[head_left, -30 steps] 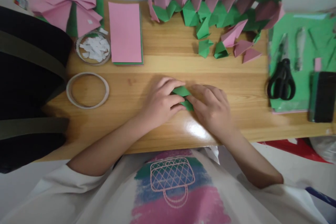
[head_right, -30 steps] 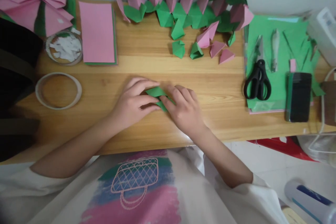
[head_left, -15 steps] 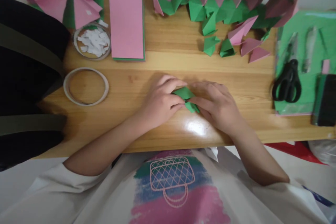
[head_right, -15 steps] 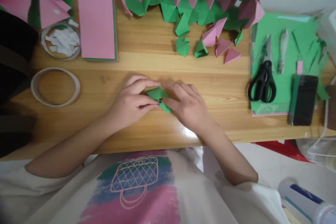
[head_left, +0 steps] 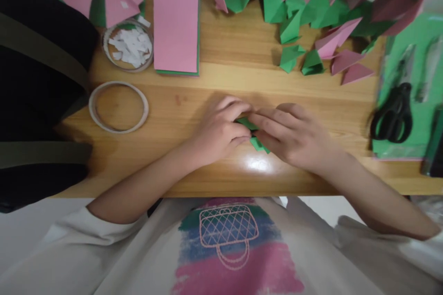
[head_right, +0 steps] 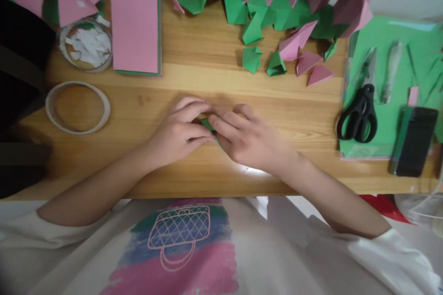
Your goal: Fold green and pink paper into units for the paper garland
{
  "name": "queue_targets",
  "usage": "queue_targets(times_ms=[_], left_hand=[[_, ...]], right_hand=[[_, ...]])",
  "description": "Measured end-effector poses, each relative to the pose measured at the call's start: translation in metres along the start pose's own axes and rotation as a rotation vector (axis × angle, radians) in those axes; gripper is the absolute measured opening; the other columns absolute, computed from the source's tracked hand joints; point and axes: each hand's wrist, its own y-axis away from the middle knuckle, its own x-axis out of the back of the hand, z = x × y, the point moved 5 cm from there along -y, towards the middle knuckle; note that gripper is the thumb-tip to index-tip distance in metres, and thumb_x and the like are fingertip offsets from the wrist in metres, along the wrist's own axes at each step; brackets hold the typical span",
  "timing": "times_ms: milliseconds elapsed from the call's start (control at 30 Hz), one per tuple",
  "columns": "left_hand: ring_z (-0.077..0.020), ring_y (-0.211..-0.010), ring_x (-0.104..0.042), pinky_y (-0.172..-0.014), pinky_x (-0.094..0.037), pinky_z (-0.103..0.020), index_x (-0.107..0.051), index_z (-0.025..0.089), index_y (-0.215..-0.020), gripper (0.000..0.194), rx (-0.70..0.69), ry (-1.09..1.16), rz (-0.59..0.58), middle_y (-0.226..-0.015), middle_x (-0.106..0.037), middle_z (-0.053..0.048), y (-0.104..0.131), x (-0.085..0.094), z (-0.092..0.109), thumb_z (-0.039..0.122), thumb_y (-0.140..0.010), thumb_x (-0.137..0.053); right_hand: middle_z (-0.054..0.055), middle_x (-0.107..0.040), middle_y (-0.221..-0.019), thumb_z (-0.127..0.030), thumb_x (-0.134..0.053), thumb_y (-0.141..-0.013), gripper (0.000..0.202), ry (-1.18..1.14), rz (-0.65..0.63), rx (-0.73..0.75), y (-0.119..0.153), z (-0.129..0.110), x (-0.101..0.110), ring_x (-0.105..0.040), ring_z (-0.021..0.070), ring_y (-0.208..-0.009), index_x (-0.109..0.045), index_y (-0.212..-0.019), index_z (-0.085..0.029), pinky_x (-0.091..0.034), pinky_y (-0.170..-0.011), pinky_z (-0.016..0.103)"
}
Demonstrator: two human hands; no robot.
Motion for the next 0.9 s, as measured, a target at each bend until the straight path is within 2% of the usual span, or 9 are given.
queue_targets(times_ms=[167,333,500,633,800,900], left_hand=[[-0.0248,-0.111,-0.053,-0.095,-0.05,-0.043,-0.075,0.022,-0.072,0.019,0.005,0.0,-0.003,-0.113,-0.066,-0.009,0.0,0.001,-0.001,0.022,-0.087,-0.065],[-0.025,-0.11,-0.054,-0.094,-0.05,-0.043,-0.075,0.02,-0.071,0.021,-0.019,-0.005,0.009,-0.111,-0.066,-0.01,0.0,0.001,0.0,0.022,-0.088,-0.064],[-0.024,-0.11,-0.054,-0.094,-0.05,-0.042,-0.074,0.022,-0.07,0.023,-0.003,-0.016,0.0,-0.112,-0.065,-0.008,0.0,0.0,-0.001,0.023,-0.089,-0.062],[-0.0239,-0.11,-0.053,-0.093,-0.051,-0.042,-0.074,0.021,-0.07,0.022,-0.012,-0.019,0.005,-0.111,-0.065,-0.008,0.0,0.001,0.0,0.022,-0.089,-0.062],[-0.0241,-0.107,-0.054,-0.091,-0.052,-0.042,-0.072,0.019,-0.066,0.025,-0.035,-0.022,0.033,-0.108,-0.065,-0.009,0.0,0.002,0.001,0.021,-0.089,-0.062],[-0.0237,-0.107,-0.054,-0.091,-0.052,-0.042,-0.073,0.02,-0.067,0.023,-0.041,-0.023,0.041,-0.108,-0.065,-0.008,0.0,0.002,0.001,0.023,-0.088,-0.064]], right_hand=[[0.004,-0.074,-0.109,-0.018,-0.044,-0.099,0.025,-0.023,-0.06,0.056,0.0,0.003,-0.004,-0.067,0.0205,-0.1,-0.067,-0.108,-0.022,-0.051,-0.076,0.038],[0.005,-0.075,-0.11,-0.017,-0.045,-0.099,0.024,0.01,-0.021,0.103,0.001,0.003,-0.001,-0.069,0.0197,-0.097,-0.067,-0.105,-0.02,-0.051,-0.076,0.037],[0.006,-0.074,-0.114,-0.016,-0.047,-0.098,0.021,-0.037,-0.039,0.089,-0.001,0.003,0.001,-0.069,0.0208,-0.097,-0.066,-0.106,-0.02,-0.05,-0.076,0.038],[0.009,-0.076,-0.107,-0.015,-0.049,-0.097,0.018,0.047,0.039,0.156,-0.002,0.001,0.005,-0.069,0.0198,-0.09,-0.067,-0.099,-0.014,-0.049,-0.073,0.036],[0.007,-0.075,-0.109,-0.014,-0.047,-0.098,0.026,0.187,-0.003,0.234,-0.003,-0.003,0.003,-0.067,0.0196,-0.094,-0.069,-0.085,-0.018,-0.049,-0.077,0.036],[0.008,-0.075,-0.107,-0.014,-0.049,-0.097,0.022,0.19,-0.012,0.232,-0.002,-0.004,0.006,-0.067,0.0198,-0.095,-0.069,-0.087,-0.016,-0.049,-0.077,0.035]])
